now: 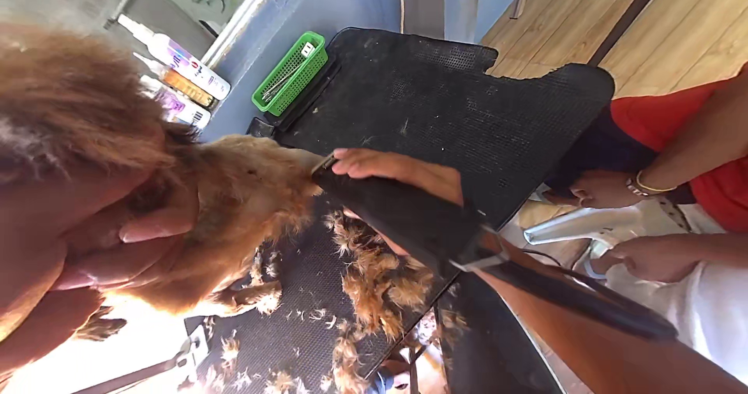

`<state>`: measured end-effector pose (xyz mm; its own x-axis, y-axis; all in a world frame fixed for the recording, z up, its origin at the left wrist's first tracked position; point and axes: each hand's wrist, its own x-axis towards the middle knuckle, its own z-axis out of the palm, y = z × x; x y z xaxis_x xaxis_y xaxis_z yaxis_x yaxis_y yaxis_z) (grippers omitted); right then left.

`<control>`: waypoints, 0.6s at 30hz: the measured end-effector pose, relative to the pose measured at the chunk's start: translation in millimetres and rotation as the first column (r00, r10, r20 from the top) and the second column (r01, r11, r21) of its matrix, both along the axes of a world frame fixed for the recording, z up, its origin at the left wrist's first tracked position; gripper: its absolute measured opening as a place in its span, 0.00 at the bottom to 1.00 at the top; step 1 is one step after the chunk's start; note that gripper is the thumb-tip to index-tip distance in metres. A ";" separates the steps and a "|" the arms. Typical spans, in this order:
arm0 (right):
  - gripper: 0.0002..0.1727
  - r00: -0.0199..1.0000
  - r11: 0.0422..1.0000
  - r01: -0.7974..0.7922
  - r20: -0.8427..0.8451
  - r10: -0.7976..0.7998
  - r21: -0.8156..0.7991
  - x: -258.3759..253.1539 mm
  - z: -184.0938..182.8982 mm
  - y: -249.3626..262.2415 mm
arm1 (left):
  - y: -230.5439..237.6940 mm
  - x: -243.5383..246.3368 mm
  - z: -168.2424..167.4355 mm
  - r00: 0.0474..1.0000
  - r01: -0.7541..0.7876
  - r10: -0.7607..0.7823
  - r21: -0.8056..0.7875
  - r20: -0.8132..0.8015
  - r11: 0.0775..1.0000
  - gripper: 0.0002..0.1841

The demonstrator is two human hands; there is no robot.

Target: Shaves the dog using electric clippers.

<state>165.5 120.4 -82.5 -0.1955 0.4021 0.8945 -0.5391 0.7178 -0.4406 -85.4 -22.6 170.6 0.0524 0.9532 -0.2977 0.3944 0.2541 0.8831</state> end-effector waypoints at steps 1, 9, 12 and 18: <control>0.24 0.998 1.000 0.009 0.064 -0.010 0.008 -1.8 8.0 5.4 | -3.6 -0.9 0.4 0.999 -0.015 0.015 0.003 -0.043 1.000 0.12; 0.25 0.816 0.939 0.323 0.467 -0.341 0.121 23.2 1.6 -8.9 | -16.9 -10.4 -7.4 0.993 0.002 0.014 0.139 -0.115 0.990 0.22; 0.14 0.952 0.958 0.250 0.147 -0.270 0.142 16.6 -24.9 -38.4 | -15.8 -3.7 -9.2 0.984 -0.116 0.130 0.114 -0.124 0.987 0.20; 0.07 0.947 0.927 0.321 -0.093 -0.308 0.196 -28.5 -24.5 -61.1 | -4.1 6.6 -4.1 0.993 -0.005 0.005 -0.001 0.117 1.000 0.10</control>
